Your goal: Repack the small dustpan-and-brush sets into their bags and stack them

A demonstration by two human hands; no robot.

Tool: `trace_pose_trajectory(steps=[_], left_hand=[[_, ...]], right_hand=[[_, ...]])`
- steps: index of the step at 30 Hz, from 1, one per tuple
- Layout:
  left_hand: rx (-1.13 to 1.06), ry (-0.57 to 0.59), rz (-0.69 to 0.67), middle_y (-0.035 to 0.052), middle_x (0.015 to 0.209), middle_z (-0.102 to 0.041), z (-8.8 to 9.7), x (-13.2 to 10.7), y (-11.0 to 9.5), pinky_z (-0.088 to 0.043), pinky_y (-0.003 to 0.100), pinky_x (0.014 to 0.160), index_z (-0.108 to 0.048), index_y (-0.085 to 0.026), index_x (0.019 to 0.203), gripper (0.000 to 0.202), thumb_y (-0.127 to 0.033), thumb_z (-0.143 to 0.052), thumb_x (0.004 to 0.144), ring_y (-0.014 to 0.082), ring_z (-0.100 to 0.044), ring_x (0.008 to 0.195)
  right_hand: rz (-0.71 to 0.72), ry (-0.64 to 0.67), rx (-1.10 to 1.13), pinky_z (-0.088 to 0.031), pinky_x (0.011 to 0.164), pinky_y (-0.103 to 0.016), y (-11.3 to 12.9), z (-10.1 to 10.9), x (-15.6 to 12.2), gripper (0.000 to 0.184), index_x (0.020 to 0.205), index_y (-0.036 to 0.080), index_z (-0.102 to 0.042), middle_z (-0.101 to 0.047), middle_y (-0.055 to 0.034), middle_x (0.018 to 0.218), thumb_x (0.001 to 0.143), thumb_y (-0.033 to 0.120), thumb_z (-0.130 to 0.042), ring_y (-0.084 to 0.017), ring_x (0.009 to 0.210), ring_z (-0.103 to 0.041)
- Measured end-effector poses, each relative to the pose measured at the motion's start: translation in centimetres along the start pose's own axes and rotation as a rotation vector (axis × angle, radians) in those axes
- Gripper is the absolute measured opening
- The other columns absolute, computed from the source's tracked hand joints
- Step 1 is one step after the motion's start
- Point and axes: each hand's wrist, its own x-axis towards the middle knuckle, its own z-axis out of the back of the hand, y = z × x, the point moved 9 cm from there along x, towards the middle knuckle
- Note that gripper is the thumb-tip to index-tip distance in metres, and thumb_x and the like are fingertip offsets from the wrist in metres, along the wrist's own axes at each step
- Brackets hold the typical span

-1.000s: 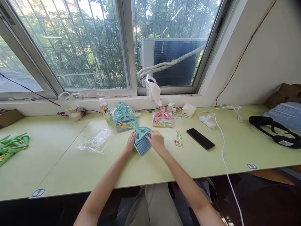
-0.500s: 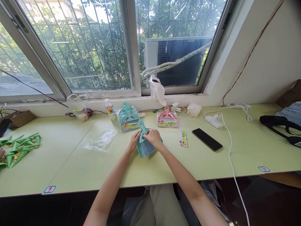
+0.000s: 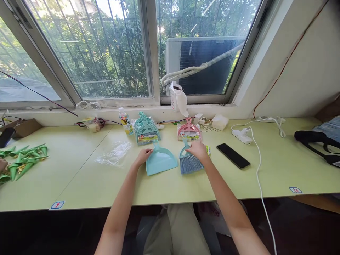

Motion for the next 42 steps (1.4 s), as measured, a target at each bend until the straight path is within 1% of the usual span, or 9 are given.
trace_pose_trajectory(steps=[4, 7, 10, 16, 23, 26, 32, 38, 42], left_hand=[[0.209, -0.052, -0.086, 0.0057, 0.075, -0.066, 0.2, -0.3, -0.6, -0.043, 0.034, 0.074, -0.072, -0.024, 0.069, 0.025, -0.048, -0.065, 0.069, 0.0257, -0.059, 0.077], [0.296, -0.096, -0.112, 0.0067, 0.081, -0.066, 0.7, -0.4, -0.8, -0.042, 0.033, 0.075, -0.074, -0.025, 0.078, 0.029, -0.05, -0.059, 0.075, 0.0256, -0.059, 0.08], [0.343, -0.191, -0.112, 0.0064, 0.077, -0.065, 2.0, -0.5, -1.0, -0.04, 0.033, 0.074, -0.073, -0.025, 0.077, 0.036, -0.048, -0.046, 0.084, 0.0243, -0.059, 0.078], [0.395, -0.446, -0.04, 0.0035, 0.054, -0.055, 6.0, -1.3, -1.1, -0.035, 0.031, 0.063, -0.066, -0.023, 0.065, 0.044, -0.045, -0.036, 0.089, 0.0202, -0.053, 0.057], [0.402, -0.525, -0.009, 0.0041, 0.055, -0.058, 7.4, -1.8, -1.3, -0.033, 0.03, 0.061, -0.063, -0.022, 0.063, 0.044, -0.044, -0.036, 0.089, 0.0199, -0.054, 0.057], [0.44, -0.47, -0.014, 0.0034, 0.055, -0.057, 6.7, -1.7, -1.3, -0.031, 0.028, 0.058, -0.063, -0.021, 0.065, 0.045, -0.045, -0.034, 0.089, 0.0187, -0.053, 0.057], [0.558, 0.072, -0.121, -0.0024, 0.049, -0.036, 0.4, -1.1, -1.1, -0.02, 0.026, 0.052, -0.047, -0.018, 0.05, 0.049, -0.054, -0.043, 0.083, 0.0109, -0.033, 0.049], [0.516, 0.194, -0.143, -0.0035, 0.052, -0.021, -1.9, -1.2, -0.9, -0.014, 0.028, 0.052, -0.031, -0.018, 0.049, 0.049, -0.052, -0.045, 0.082, 0.0096, -0.02, 0.051], [0.473, 0.237, -0.098, -0.004, 0.053, -0.02, -2.2, -1.5, -0.8, -0.013, 0.028, 0.051, -0.028, -0.019, 0.049, 0.049, -0.052, -0.046, 0.081, 0.0091, -0.017, 0.051]], right_hand=[[-0.062, 0.065, -0.195, -0.047, 0.073, -0.03, -0.4, -3.5, 0.4, 0.035, 0.096, 0.011, -0.071, -0.07, -0.0184, 0.099, 0.073, 0.037, -0.07, -0.027, 0.094, -0.067], [-0.078, 0.068, -0.186, -0.045, 0.072, -0.029, -0.7, -4.6, 0.7, 0.036, 0.096, 0.012, -0.071, -0.07, -0.0181, 0.1, 0.073, 0.04, -0.07, -0.027, 0.094, -0.066], [-0.082, -0.033, -0.052, -0.04, 0.066, -0.026, -1.8, -3.8, 0.5, 0.031, 0.085, 0.017, -0.072, -0.071, -0.013, 0.088, 0.082, 0.045, -0.059, -0.023, 0.085, -0.067], [-0.382, -0.442, 0.19, -0.028, 0.055, -0.027, -7.3, -0.4, -2.2, 0.04, 0.084, 0.021, -0.072, -0.071, -0.0094, 0.08, 0.09, 0.042, -0.038, -0.021, 0.072, -0.061], [-0.328, -0.392, 0.166, -0.025, 0.054, -0.027, -6.3, -0.9, -1.9, 0.041, 0.078, 0.02, -0.071, -0.069, -0.0087, 0.075, 0.091, 0.041, -0.038, -0.02, 0.069, -0.059], [-0.311, -0.343, 0.095, -0.03, 0.056, -0.026, -5.9, -1.2, -1.9, 0.043, 0.08, 0.02, -0.071, -0.07, -0.0088, 0.077, 0.092, 0.042, -0.036, -0.02, 0.072, -0.061], [-0.132, -0.105, -0.169, -0.042, 0.068, -0.03, -2.0, -4.5, -1.9, 0.036, 0.093, 0.014, -0.069, -0.069, -0.0165, 0.09, 0.088, 0.045, -0.05, -0.026, 0.086, -0.066], [-0.018, 0.036, -0.258, -0.045, 0.073, -0.031, 1.1, -5.5, -0.6, 0.028, 0.1, 0.011, -0.067, -0.068, -0.0193, 0.101, 0.084, 0.033, -0.06, -0.027, 0.094, -0.066], [-0.027, 0.07, -0.253, -0.045, 0.073, -0.03, 1.1, -3.9, 0.1, 0.027, 0.099, 0.012, -0.068, -0.068, -0.0182, 0.102, 0.077, 0.028, -0.065, -0.027, 0.096, -0.066]])
